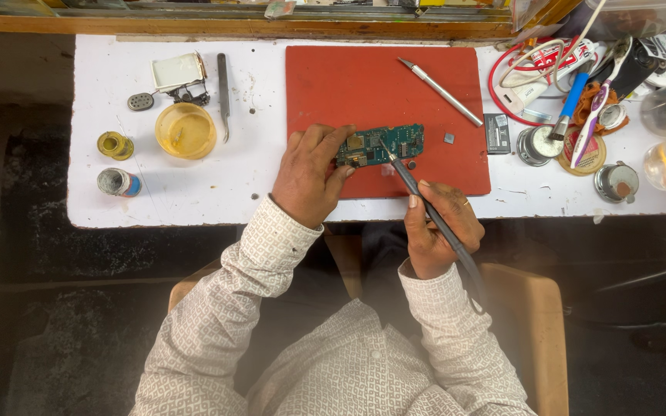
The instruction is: The person solders components on a phone motherboard placed on a red mat, using a soldering iron and a metal pick. They apply flux from a small tin to the board, hold the board steady with one hand while soldering with the other, and reposition the board on the mat between soldering passes.
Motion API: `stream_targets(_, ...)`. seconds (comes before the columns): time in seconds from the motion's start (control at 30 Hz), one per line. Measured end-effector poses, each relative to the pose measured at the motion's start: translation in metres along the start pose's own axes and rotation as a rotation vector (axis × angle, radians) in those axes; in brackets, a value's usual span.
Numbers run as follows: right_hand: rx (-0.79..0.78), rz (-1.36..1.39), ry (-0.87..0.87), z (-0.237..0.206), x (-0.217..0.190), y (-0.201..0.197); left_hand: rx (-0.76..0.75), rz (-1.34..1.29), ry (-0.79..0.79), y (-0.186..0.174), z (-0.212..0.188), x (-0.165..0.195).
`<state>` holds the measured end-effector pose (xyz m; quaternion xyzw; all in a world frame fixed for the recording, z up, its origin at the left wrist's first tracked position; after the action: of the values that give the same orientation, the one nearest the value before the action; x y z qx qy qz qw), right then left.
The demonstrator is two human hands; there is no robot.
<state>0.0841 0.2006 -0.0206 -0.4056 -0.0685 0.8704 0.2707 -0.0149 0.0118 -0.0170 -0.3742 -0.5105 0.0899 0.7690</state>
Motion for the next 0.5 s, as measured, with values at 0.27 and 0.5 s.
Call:
stream_targets(0.27, -0.017, -0.018, 0.008, -0.0018, -0.0007, -0.0007, 0.017, 0.007, 0.023, 0.0007, -0.0027, 0.0012)
stream_targets(0.5, -0.040, -0.037, 0.036, -0.0007, -0.0030, 0.0008, 0.013, 0.009, 0.023, 0.0017, -0.0029, 0.0005)
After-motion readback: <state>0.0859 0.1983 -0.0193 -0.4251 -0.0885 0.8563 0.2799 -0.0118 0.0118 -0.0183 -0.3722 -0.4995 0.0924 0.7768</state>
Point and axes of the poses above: each hand's wrist, its own z-axis towards the middle knuckle, its own y-axis out of the palm, x = y × z, the point moved 8 cm from there along z, towards the middle knuckle, and after that the axes turned 13 degrees about -x, right-handed, at the moved point
